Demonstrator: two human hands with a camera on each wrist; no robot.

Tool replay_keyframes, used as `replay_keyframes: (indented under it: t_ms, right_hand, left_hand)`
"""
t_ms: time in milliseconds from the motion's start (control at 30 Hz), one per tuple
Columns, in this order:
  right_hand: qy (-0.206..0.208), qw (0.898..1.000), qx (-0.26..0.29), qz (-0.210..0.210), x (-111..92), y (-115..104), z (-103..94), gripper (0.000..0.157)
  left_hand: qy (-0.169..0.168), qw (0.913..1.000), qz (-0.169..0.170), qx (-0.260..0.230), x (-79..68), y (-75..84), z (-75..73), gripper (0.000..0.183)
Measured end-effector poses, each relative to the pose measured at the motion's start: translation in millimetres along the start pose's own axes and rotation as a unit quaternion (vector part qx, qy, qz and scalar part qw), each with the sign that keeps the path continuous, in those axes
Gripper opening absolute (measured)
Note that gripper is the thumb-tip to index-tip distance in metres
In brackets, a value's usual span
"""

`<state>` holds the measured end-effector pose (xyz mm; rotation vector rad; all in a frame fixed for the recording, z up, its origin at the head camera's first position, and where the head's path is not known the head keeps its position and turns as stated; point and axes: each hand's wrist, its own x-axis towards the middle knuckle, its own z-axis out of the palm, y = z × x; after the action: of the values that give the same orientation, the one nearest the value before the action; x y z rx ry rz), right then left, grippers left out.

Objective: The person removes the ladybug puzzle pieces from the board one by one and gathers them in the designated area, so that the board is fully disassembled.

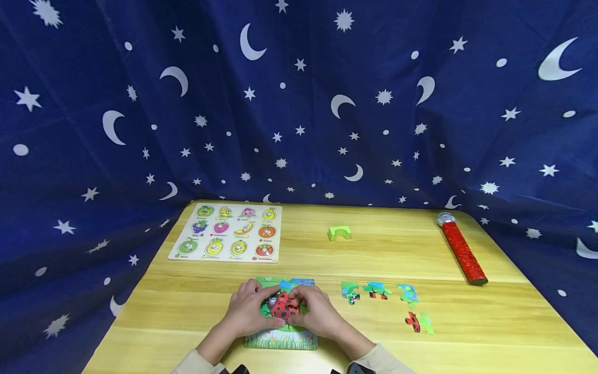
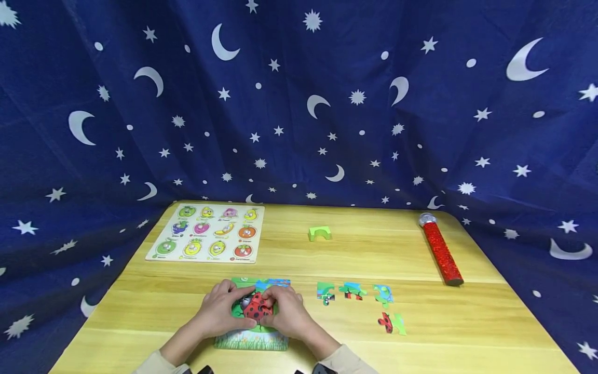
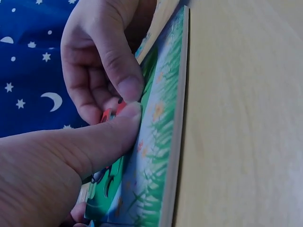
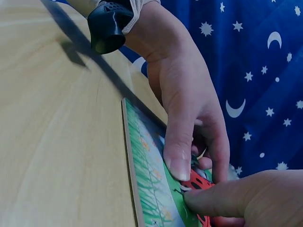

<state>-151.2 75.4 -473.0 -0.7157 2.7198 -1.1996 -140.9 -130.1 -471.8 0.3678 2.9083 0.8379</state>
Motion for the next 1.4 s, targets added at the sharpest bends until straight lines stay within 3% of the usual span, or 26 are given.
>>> replay_keyframes:
  t_ms: [333, 500, 733, 1000, 1400]
  right_hand:
    - [0.015, 0.999, -0.012, -0.031, -0.6, 1.8, -1.2, 0.035]
    - [0.017, 0.999, -0.017, -0.035, -1.0, 2.5, -1.1, 0.035]
    - [0.024, 0.998, -0.024, -0.046, -2.1, 4.0, -0.3, 0.036]
    - [0.042, 0.997, -0.02, -0.065, -5.7, 6.8, 1.9, 0.036]
    - [0.03, 0.998, 0.005, -0.056, -5.9, 10.2, 1.8, 0.035]
  left_hand:
    - [0.008, 0.999, 0.041, 0.014, 1.8, -9.0, 1.4, 0.082]
    - [-0.024, 0.9979, 0.059, -0.01, 0.9, -9.9, -7.3, 0.086]
    - [-0.068, 0.9954, 0.052, -0.044, 1.7, -13.8, -16.3, 0.089]
    - [-0.065, 0.9962, 0.045, -0.037, 1.8, -11.3, -14.4, 0.086]
    - [-0.069, 0.996, 0.045, -0.036, -0.7, -10.5, -12.3, 0.086]
